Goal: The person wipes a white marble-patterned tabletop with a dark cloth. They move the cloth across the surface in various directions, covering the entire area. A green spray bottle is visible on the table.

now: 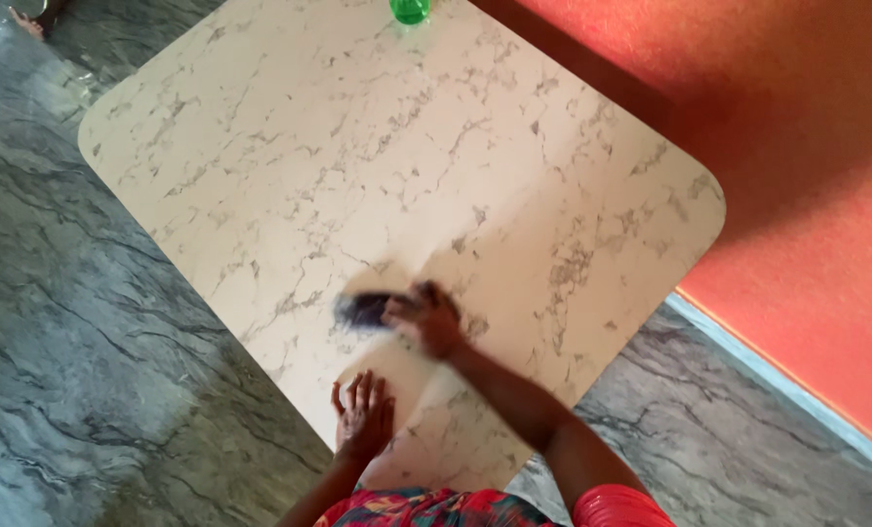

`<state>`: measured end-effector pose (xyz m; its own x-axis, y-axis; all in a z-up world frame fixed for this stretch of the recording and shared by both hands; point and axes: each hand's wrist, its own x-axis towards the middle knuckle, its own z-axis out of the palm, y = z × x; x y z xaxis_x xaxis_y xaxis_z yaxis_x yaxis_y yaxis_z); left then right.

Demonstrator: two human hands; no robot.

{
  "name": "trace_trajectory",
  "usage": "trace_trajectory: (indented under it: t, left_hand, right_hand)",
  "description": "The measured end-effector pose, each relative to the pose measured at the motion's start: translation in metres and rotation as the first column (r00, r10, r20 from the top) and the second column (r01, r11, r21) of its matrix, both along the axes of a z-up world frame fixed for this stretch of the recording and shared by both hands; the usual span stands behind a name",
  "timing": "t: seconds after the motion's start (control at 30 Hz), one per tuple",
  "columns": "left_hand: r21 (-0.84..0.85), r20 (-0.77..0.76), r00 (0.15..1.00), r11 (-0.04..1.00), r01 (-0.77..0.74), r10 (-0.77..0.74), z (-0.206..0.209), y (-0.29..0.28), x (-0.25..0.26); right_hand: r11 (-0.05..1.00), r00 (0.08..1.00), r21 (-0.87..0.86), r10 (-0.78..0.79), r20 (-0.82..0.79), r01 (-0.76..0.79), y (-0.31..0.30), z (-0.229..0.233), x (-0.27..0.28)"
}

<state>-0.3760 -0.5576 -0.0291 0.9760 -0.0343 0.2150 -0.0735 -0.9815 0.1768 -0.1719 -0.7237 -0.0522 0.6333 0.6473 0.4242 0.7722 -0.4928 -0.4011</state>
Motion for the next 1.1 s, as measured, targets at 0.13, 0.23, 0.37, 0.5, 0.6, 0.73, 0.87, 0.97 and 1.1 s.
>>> trace_trajectory:
  t: [0.13,0.23,0.37,0.5,0.6,0.73,0.87,0.97,1.1]
  left_hand:
    - [-0.018,0.021,1.000,1.000,0.016,-0.015,-0.002,0.002,-0.002]
    - [-0.018,-0.005,1.000,1.000,0.019,-0.019,-0.006,0.003,-0.002]
    - [0.038,0.024,0.997,0.997,0.070,-0.071,-0.006,0.000,-0.001]
    - [-0.037,-0.025,0.998,0.997,0.062,-0.063,-0.001,0.001,-0.002]
    - [-0.052,0.027,0.996,0.995,0.082,-0.081,-0.002,0.003,-0.003]
    - [-0.071,-0.001,0.997,0.995,0.072,-0.073,-0.010,0.004,-0.004]
    - [-0.079,0.024,0.997,0.994,0.080,-0.079,-0.016,0.006,-0.004]
    - [-0.060,0.041,0.996,0.995,0.077,-0.075,-0.018,0.006,-0.004]
    - [-0.174,0.109,0.993,0.982,0.071,-0.053,-0.011,0.009,-0.001]
  right_hand:
    - [0.944,0.954,0.202,-0.283,0.099,0.259,-0.057,0.003,0.105]
    - [0.823,0.795,0.149,-0.568,0.215,0.548,-0.122,0.014,0.166]
    - [0.545,0.534,0.006,-0.824,0.187,0.839,-0.238,0.043,0.188]
    - [0.281,0.301,-0.179,-0.949,0.094,0.943,-0.304,0.055,0.146]
    - [0.227,0.249,-0.226,-0.966,0.073,0.947,-0.311,0.051,0.114]
    - [0.303,0.331,-0.256,-0.941,0.072,0.918,-0.261,0.029,0.095]
    - [0.525,0.563,-0.308,-0.825,0.043,0.793,-0.149,0.008,0.060]
    - [0.646,0.688,-0.381,-0.725,-0.034,0.661,-0.080,0.016,0.001]
    - [0.706,0.742,-0.492,-0.650,-0.164,0.509,-0.041,0.052,-0.072]
